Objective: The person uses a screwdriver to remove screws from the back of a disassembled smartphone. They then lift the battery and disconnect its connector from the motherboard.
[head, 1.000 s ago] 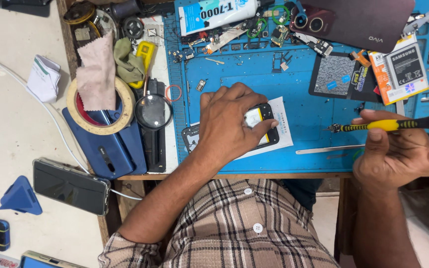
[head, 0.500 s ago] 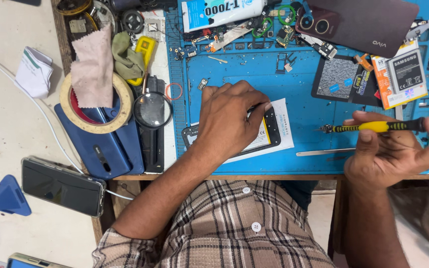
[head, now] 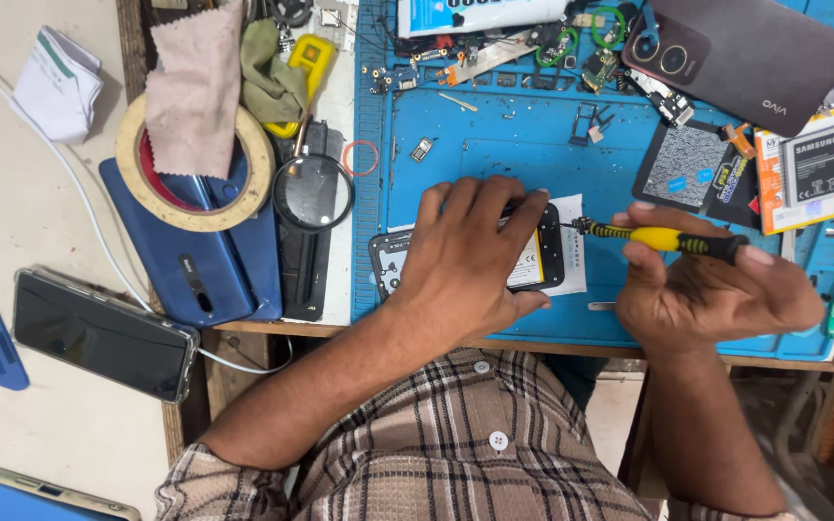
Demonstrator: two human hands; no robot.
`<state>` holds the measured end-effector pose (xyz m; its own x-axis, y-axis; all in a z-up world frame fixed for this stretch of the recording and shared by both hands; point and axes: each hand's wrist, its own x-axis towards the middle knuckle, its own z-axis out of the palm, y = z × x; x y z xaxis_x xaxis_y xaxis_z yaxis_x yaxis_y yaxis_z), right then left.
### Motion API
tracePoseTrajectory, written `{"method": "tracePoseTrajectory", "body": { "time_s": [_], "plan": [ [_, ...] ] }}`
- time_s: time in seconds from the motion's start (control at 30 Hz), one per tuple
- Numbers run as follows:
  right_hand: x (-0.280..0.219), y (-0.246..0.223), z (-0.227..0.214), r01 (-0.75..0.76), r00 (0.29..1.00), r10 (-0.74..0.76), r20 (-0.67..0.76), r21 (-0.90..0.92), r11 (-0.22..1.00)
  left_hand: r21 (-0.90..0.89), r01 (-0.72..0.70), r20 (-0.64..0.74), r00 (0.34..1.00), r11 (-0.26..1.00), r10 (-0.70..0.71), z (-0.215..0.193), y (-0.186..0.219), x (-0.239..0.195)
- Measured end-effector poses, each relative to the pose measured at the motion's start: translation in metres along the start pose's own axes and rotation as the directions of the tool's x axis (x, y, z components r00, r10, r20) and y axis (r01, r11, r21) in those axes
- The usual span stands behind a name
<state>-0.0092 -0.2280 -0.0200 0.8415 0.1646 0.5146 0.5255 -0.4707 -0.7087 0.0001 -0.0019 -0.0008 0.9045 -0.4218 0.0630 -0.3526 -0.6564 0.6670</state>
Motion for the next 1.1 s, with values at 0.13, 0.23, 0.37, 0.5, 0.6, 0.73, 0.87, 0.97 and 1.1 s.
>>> {"method": "tracePoseTrajectory", "body": {
  "time_s": [0.13, 0.23, 0.37, 0.5, 0.6, 0.73, 0.87, 0.97, 1.1],
  "plan": [
    [0.001, 0.003, 0.001, 0.003, 1.000, -0.003, 0.003, 0.018, 1.000, 0.026, 0.015, 0.003, 1.000, 1.000, -0.015, 0.003, -0.001, 0.003],
    [-0.002, 0.006, 0.001, -0.002, 1.000, 0.002, -0.002, 0.011, 1.000, 0.035, 0.020, 0.007, 1.000, 0.999, -0.020, 0.005, -0.001, 0.004],
    [-0.007, 0.009, 0.001, 0.006, 1.000, -0.006, -0.014, -0.007, 1.000, 0.031, 0.013, -0.023, 1.000, 0.999, -0.012, 0.009, -0.002, 0.003],
    [-0.010, 0.003, 0.000, 0.024, 0.999, -0.029, -0.025, -0.176, 0.984, 0.033, -0.021, -0.076, 0.997, 0.999, 0.023, 0.011, -0.003, 0.003],
    [-0.003, 0.001, -0.002, 0.189, 0.981, -0.191, 0.019, -0.256, 0.948, 0.048, -0.045, -0.091, 0.995, 0.998, 0.049, 0.013, -0.005, 0.004],
    [0.006, -0.004, 0.003, 0.275, 0.961, -0.265, 0.079, -0.178, 0.945, 0.058, -0.041, -0.066, 0.997, 0.997, 0.045, 0.014, -0.005, 0.007],
    [0.007, -0.007, -0.003, 0.259, 0.966, -0.253, 0.059, -0.282, 0.924, 0.048, -0.041, -0.077, 0.996, 0.998, 0.045, 0.016, -0.005, 0.008],
    [0.001, -0.003, -0.006, 0.274, 0.960, -0.275, 0.048, -0.344, 0.898, 0.037, -0.039, -0.070, 0.997, 0.999, 0.042, 0.016, -0.005, 0.009],
    [-0.008, 0.005, -0.004, 0.284, 0.954, -0.300, 0.014, -0.364, 0.887, 0.022, -0.026, -0.050, 0.998, 0.999, 0.027, 0.014, -0.004, 0.009]
  ]
}}
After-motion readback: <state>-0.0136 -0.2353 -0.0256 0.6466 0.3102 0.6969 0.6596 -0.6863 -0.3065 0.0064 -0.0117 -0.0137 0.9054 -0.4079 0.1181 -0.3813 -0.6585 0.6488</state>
